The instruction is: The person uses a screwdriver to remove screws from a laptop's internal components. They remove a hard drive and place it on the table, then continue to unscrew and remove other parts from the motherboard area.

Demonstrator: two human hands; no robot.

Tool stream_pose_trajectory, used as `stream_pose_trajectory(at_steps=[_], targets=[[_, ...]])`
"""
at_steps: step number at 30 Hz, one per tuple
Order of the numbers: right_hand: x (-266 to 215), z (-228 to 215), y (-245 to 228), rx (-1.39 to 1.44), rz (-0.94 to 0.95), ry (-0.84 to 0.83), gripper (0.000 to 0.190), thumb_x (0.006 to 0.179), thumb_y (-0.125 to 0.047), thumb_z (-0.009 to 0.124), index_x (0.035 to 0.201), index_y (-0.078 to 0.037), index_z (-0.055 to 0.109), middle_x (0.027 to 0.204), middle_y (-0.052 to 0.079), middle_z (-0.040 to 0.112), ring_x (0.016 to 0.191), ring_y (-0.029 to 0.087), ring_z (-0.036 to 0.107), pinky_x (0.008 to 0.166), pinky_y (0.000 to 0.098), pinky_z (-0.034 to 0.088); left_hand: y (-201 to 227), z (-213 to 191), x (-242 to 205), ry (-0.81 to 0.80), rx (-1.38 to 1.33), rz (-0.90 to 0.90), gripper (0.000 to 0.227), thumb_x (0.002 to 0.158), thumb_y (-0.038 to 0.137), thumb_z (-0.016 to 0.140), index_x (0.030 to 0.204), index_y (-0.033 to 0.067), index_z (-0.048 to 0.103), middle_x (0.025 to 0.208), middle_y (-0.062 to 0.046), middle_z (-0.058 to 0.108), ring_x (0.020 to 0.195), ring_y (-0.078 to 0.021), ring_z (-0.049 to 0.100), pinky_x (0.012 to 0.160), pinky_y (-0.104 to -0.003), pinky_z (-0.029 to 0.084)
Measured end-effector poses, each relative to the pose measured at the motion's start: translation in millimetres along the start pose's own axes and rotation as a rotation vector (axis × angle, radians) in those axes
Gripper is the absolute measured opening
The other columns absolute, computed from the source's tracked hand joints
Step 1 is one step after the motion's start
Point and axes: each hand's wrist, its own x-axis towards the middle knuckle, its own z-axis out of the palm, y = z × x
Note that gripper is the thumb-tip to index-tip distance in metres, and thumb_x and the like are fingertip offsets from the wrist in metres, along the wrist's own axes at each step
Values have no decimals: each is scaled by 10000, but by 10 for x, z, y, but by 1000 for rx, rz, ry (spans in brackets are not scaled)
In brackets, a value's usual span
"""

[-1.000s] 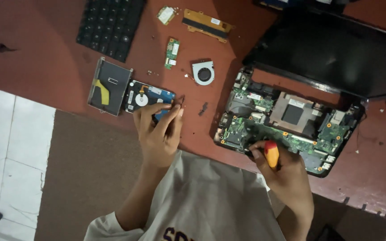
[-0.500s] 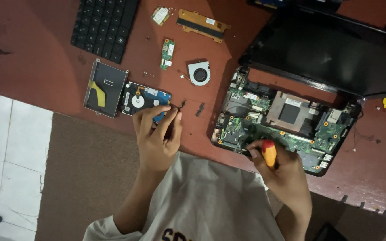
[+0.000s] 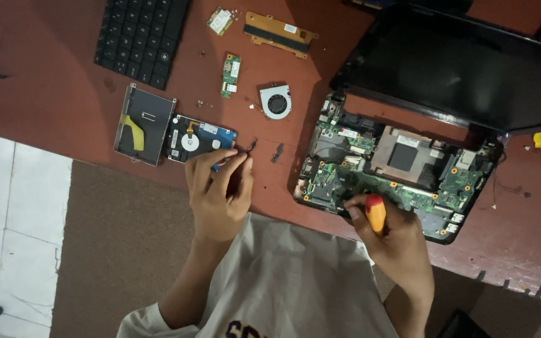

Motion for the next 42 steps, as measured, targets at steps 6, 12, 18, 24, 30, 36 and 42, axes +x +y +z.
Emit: stream_pose_trajectory(at_steps=[6, 12, 18, 24, 30, 36, 42], targets=[[-9, 19, -20, 47, 72, 11, 218, 956, -232, 652, 1071, -82, 760, 705, -14, 766, 489, 44, 590, 456, 239, 418, 93, -64, 48, -21, 5, 13, 119, 981, 49, 795, 1083, 36, 735, 1177, -94, 630, 1020, -269, 550, 691, -297, 522], [-190, 166, 256, 522, 270, 491, 110, 955, -190, 649, 995, -99, 697, 923, -1, 674, 783, 75, 549, 711, 222, 405, 234, -21, -136, -91, -176, 78, 122, 959, -8, 761, 1073, 24, 732, 1118, -151, 542, 909, -208, 607, 576, -264, 519], [-298, -14, 548, 1316, -149, 639, 167, 1090, -382, 430, 1020, -241, 488, 594, -72, 286, 419, 22, 237, 390, 165, 261, 569, 300, -141, -102, -239, 486, 124, 983, 133, 607, 966, 123, 729, 1018, -94, 617, 698, -195, 641, 690, -350, 646], [-464, -402, 316, 1199, 186, 985, 148, 919, -189, 484, 979, -170, 618, 594, -62, 441, 450, 39, 351, 379, 188, 285, 493, 152, -68, -457, 14, 750, 208, 1014, 179, 762, 1180, 100, 663, 1220, -79, 660, 1057, -261, 591, 918, -338, 591], [-662, -638, 469, 402, 512, 799, 415, 1001, -60, 357, 1399, -138, 444, 761, -31, 445, 670, 87, 431, 631, 225, 381, 488, 301, -206, -524, -292, 480, 658, 1037, 170, 839, 1548, 219, 427, 1152, -78, 595, 834, -202, 523, 759, -382, 485], [-634, -594, 595, -97, 440, 689, 302, 1161, -103, 486, 1425, 42, 503, 938, 167, 640, 716, 234, 595, 633, 364, 518, 657, 274, -63, -602, -211, 533, 273, 987, -27, 694, 1237, 81, 676, 1090, -65, 537, 815, -233, 480, 713, -407, 363], [-665, -597, 792, -212, 320, 661, 380, 1108, -93, 607, 1430, 104, 558, 991, 208, 699, 760, 276, 657, 644, 375, 542, 801, 212, -1, -694, -241, 359, 171, 986, 49, 714, 1129, 49, 620, 1085, -105, 513, 843, -259, 509, 769, -440, 443]])
